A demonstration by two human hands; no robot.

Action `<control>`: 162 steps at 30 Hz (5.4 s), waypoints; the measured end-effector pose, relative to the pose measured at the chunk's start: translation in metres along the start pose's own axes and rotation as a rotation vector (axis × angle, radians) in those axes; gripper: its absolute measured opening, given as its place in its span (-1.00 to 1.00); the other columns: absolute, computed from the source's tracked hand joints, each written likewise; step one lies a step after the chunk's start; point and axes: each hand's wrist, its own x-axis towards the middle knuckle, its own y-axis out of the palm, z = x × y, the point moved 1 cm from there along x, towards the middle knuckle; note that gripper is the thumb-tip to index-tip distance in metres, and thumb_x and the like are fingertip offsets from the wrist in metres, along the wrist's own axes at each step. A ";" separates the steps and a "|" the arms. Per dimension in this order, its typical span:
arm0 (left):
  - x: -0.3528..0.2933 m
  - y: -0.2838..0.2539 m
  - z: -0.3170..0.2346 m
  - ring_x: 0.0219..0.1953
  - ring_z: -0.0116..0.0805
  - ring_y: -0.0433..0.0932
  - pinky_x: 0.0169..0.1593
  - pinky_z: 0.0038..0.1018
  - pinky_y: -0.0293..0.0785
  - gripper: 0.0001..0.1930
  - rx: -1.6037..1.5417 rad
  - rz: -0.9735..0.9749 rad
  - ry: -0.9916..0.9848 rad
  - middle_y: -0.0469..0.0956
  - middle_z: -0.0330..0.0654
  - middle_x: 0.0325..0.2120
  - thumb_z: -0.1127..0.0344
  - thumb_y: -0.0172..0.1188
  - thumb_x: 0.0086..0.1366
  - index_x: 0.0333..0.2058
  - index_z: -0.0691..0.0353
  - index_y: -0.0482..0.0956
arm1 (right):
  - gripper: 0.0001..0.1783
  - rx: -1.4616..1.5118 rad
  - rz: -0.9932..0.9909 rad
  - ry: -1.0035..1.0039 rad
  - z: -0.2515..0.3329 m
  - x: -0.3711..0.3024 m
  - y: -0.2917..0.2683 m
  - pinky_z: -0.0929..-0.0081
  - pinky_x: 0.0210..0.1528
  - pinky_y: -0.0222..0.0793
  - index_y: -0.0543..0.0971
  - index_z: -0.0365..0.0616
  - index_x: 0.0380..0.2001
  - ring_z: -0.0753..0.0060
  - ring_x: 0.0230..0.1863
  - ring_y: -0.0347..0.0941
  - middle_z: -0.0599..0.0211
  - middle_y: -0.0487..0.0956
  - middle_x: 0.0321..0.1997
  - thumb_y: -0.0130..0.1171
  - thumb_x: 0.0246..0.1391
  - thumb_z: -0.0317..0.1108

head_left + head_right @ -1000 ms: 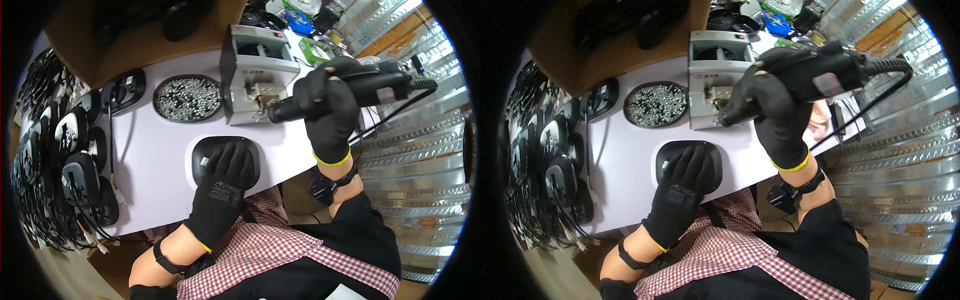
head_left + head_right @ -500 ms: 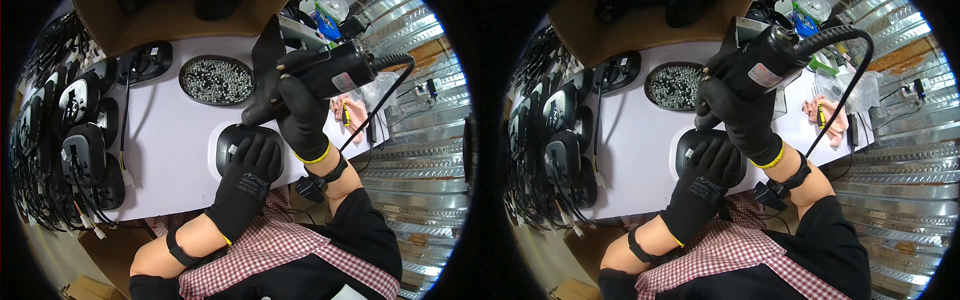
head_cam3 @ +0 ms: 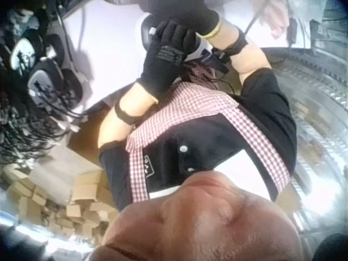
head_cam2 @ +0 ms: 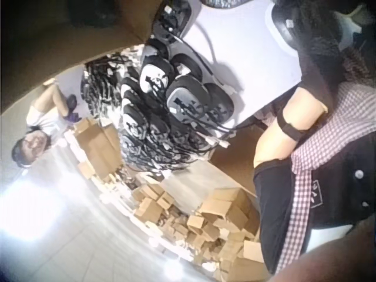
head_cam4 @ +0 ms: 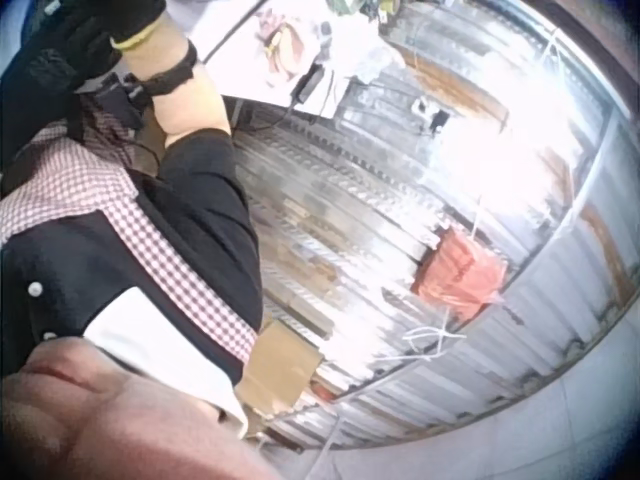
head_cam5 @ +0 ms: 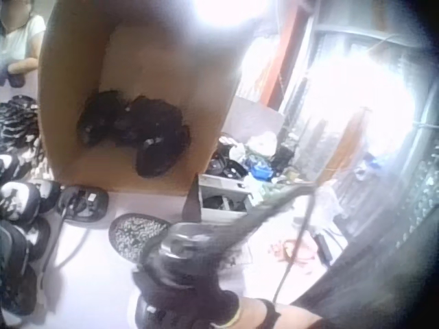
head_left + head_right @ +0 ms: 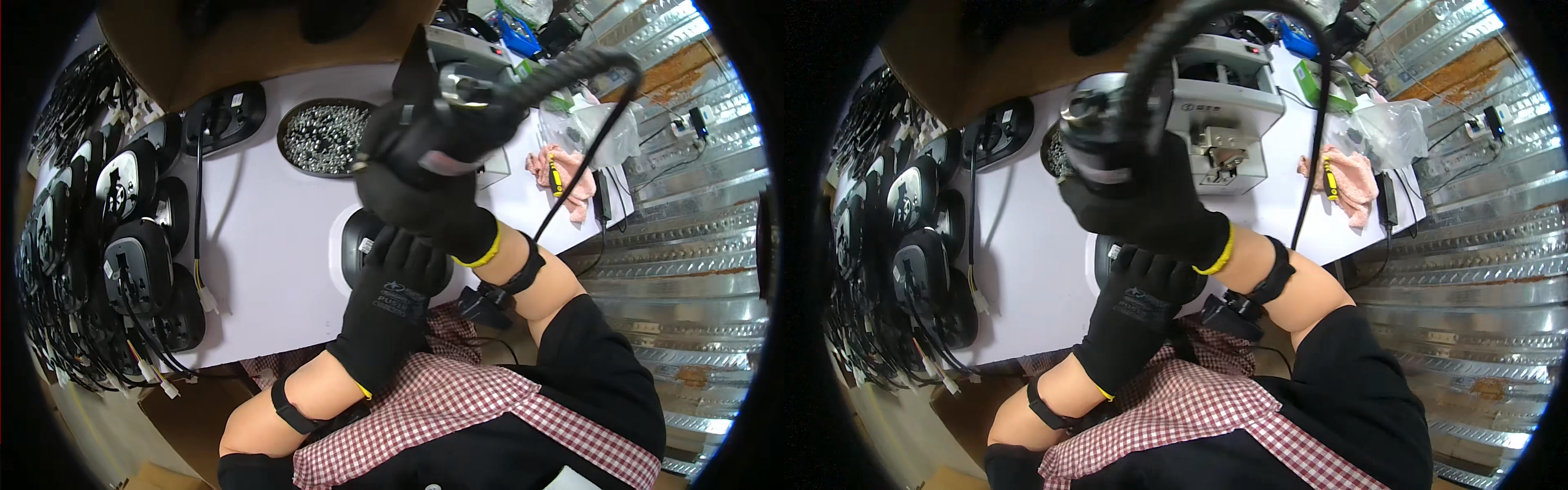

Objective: The recorder uses an electric screwdriver to attach components to a plastic base at a manufacturing workstation.

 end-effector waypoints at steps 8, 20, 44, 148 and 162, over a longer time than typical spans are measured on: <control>0.003 -0.006 0.007 0.21 0.03 0.26 0.27 -0.11 0.14 -0.45 0.033 -0.039 0.084 0.32 0.12 0.11 0.38 0.07 0.05 0.07 0.38 0.30 | -0.79 0.298 -0.280 -0.359 0.040 -0.019 -0.086 0.53 -0.51 0.55 0.38 -0.32 -0.13 0.41 -0.54 0.54 0.23 0.52 -0.50 -0.01 0.15 -0.51; 0.006 0.012 -0.017 0.26 0.05 0.21 0.34 -0.09 0.03 -0.37 0.103 -0.039 0.094 0.27 0.14 0.16 0.31 0.13 0.00 0.08 0.46 0.33 | -0.77 0.165 -0.361 -0.236 0.040 -0.032 -0.094 0.48 -0.45 0.30 0.35 -0.07 -0.14 0.50 -0.59 0.28 0.39 0.35 -0.57 -0.02 0.09 -0.46; -0.013 0.058 -0.010 0.09 -0.16 0.42 0.16 -0.33 0.33 -0.59 -0.772 -0.126 -0.160 0.45 -0.09 0.03 0.46 0.03 0.24 0.08 0.11 0.44 | -0.72 0.264 0.089 -0.107 0.021 -0.044 0.026 0.54 -0.63 0.16 0.27 -0.16 -0.20 0.57 -0.71 0.15 0.40 0.28 -0.63 0.10 0.11 -0.31; 0.007 -0.058 0.055 -0.33 -0.62 0.35 -0.19 -0.63 0.32 -0.65 -1.579 -0.324 -0.495 0.41 -0.38 -0.38 0.06 -0.03 0.42 -0.07 0.23 0.47 | -0.70 0.857 -0.495 -0.604 0.057 -0.014 -0.028 0.68 -0.65 0.02 0.24 -0.12 -0.17 0.72 -0.72 0.07 0.50 0.20 -0.63 0.09 0.14 -0.29; -0.007 -0.064 0.024 -0.06 -0.43 0.49 0.07 -0.48 0.40 -0.58 -1.735 -0.288 -0.394 0.51 -0.12 -0.08 0.18 0.00 0.41 0.10 0.36 0.34 | -0.71 0.900 -0.411 -0.655 0.078 -0.045 -0.027 0.68 -0.50 0.02 0.27 -0.11 -0.10 0.74 -0.61 0.03 0.55 0.17 -0.57 0.05 0.15 -0.33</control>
